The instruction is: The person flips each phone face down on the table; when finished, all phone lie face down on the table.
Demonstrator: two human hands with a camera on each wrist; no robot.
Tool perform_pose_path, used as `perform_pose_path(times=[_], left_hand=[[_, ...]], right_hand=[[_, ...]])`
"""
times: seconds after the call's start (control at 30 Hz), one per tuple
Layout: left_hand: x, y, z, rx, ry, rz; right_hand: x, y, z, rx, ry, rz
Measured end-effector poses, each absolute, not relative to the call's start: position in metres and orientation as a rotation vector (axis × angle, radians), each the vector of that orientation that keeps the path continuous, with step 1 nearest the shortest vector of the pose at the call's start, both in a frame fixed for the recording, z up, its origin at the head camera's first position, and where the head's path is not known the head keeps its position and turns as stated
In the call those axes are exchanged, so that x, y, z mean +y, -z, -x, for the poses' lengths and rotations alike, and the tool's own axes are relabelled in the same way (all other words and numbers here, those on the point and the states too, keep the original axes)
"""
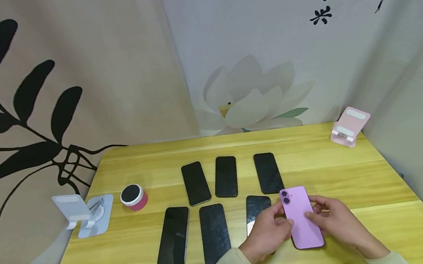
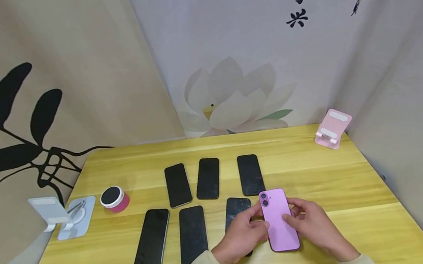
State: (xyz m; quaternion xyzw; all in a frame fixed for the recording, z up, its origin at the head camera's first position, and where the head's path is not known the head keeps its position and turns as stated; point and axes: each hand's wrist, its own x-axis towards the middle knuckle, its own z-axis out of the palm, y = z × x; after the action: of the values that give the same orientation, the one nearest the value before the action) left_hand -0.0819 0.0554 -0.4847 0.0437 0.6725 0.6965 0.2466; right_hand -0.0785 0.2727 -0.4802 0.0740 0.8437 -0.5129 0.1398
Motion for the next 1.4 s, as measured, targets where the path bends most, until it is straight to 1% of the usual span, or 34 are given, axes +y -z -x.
perform_pose_path(times=[0.43, 0.73, 0.93, 1.2, 1.4], left_hand=[[0.049, 0.475, 0.083, 1.976, -1.641, -0.172], [0.048, 0.475, 0.086, 1.999, -1.591, -0.182], [0.045, 0.474, 0.088, 1.988, -1.593, -0.185], [0.033, 0.472, 0.088, 1.953, -1.650, -0.194], [0.012, 0.471, 0.093, 1.991, -1.773, -0.208]], right_hand=[[0.275, 0.488, 0.087, 2.520, 1.298, -0.232], [0.275, 0.486, 0.089, 2.577, 1.254, -0.207], [0.275, 0.483, 0.088, 2.540, 1.265, -0.243], [0.284, 0.472, 0.093, 2.572, 1.251, -0.138], [0.268, 0.470, 0.093, 2.619, 1.312, -0.056]])
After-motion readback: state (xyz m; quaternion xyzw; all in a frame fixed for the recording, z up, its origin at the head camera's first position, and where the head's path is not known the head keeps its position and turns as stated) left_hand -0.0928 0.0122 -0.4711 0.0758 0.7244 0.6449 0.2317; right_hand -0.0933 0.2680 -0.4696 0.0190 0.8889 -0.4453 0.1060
